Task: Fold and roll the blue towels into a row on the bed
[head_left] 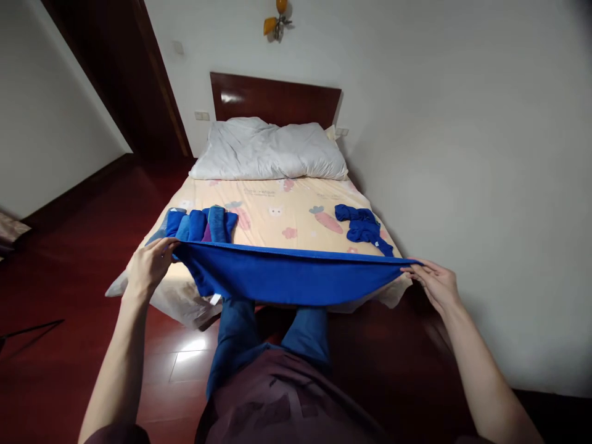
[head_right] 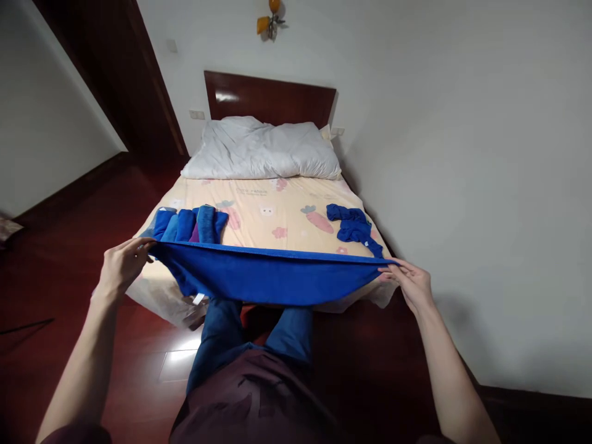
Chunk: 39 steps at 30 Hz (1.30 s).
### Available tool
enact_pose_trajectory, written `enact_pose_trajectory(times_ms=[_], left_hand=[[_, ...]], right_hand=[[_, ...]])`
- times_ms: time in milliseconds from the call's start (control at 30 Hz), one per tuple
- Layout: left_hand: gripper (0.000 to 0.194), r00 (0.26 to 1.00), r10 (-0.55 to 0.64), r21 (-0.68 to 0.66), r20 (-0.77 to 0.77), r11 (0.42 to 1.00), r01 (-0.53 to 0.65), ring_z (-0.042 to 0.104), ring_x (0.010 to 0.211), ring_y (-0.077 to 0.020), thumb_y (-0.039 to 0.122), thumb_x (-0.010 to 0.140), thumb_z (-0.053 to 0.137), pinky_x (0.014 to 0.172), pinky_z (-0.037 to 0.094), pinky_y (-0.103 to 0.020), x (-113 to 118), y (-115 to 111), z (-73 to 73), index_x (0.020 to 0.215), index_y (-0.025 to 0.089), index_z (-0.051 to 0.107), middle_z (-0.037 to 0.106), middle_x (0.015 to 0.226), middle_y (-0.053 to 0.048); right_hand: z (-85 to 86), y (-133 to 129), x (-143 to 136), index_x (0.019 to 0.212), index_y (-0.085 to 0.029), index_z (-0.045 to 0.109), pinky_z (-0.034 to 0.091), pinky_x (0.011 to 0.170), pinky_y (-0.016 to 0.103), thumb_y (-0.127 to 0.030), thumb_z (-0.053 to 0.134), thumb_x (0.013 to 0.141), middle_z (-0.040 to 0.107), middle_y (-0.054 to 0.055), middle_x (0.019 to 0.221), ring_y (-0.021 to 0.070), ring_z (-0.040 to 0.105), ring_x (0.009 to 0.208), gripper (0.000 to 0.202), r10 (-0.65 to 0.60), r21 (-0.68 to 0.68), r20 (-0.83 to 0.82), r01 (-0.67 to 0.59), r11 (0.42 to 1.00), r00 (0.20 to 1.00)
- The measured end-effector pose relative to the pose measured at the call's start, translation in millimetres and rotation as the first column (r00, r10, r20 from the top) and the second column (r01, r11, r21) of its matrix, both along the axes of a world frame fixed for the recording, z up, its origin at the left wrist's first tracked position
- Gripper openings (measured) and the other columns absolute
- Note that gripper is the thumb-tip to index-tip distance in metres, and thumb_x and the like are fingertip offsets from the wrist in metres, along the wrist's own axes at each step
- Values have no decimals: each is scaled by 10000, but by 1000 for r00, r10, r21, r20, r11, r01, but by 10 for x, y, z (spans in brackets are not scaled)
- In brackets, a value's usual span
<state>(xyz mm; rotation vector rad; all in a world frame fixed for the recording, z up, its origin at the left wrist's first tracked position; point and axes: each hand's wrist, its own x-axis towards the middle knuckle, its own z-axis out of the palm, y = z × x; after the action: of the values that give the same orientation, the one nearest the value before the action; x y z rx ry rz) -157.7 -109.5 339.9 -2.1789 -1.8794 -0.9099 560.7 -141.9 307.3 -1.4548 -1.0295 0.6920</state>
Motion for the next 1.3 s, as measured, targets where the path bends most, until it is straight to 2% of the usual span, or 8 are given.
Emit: enact_pose_trajectory(times_ms=[167,433,567,667,833,1033,1133,1300], left_hand=[[426,996,50,45,67,998,-54,662,884,-122,407,1069,428,823,487,-233,93,-91,-7,1134,103,720,731,1051,1],[287,991,25,-10,128,1000,-24,726,803,-174,378,974,549,707,523,-244,89,-637,-558,958,179,755,787,931,-22],[231,988,66,-29,136,998,-62,726,719,-183,410,942,584,652,542,-262,-40,-900,-505,926,240,740,775,819,43],[187,987,52,-85,155,996,-39,728,694,-175,429,923,597,646,558,-263,-137,-886,-354,947,303,733,758,765,99],[317,987,-35,-320,155,944,84,723,678,-195,485,918,528,643,561,-289,-94,-305,-253,931,248,739,749,718,33],[344,981,-145,-585,129,787,194,683,682,-168,383,931,481,686,514,-257,359,783,-355,935,129,714,732,739,-27],[301,975,-183,-455,130,862,222,673,703,-171,345,901,488,701,505,-248,622,1337,-318,877,139,706,729,738,-48],[294,978,-172,64,118,984,166,683,835,-195,340,956,472,801,519,-275,822,1904,-90,932,171,711,738,915,-83]], right_hand=[[-47,-36,67,909,-157,768,664,795,371,-516,959,527,770,68,807,221,756,697,559,-103,158,-68,112,981,992],[-786,-672,115,866,-124,778,677,795,408,-560,949,549,768,77,808,250,768,738,565,-147,-78,-82,141,987,986],[-783,-1049,307,750,-143,772,627,610,306,-592,912,611,709,64,651,195,691,596,490,-77,-190,-21,72,979,997],[-654,-1143,428,696,-158,765,554,525,255,-581,902,638,639,37,553,149,599,524,449,-46,-215,35,52,975,998],[-536,-771,458,954,-128,810,585,536,279,-579,940,566,709,68,616,179,658,533,609,-62,-284,55,75,956,997],[-612,280,334,884,-85,780,650,606,289,-576,965,499,764,119,716,229,750,616,651,-69,-277,-30,58,959,997],[-561,896,264,808,-83,754,614,530,234,-595,931,565,725,97,611,204,729,549,594,-150,-185,-4,147,972,989],[-325,1621,231,755,-143,718,610,536,219,-409,921,641,703,9,600,149,690,511,353,-307,198,-58,313,929,950]])
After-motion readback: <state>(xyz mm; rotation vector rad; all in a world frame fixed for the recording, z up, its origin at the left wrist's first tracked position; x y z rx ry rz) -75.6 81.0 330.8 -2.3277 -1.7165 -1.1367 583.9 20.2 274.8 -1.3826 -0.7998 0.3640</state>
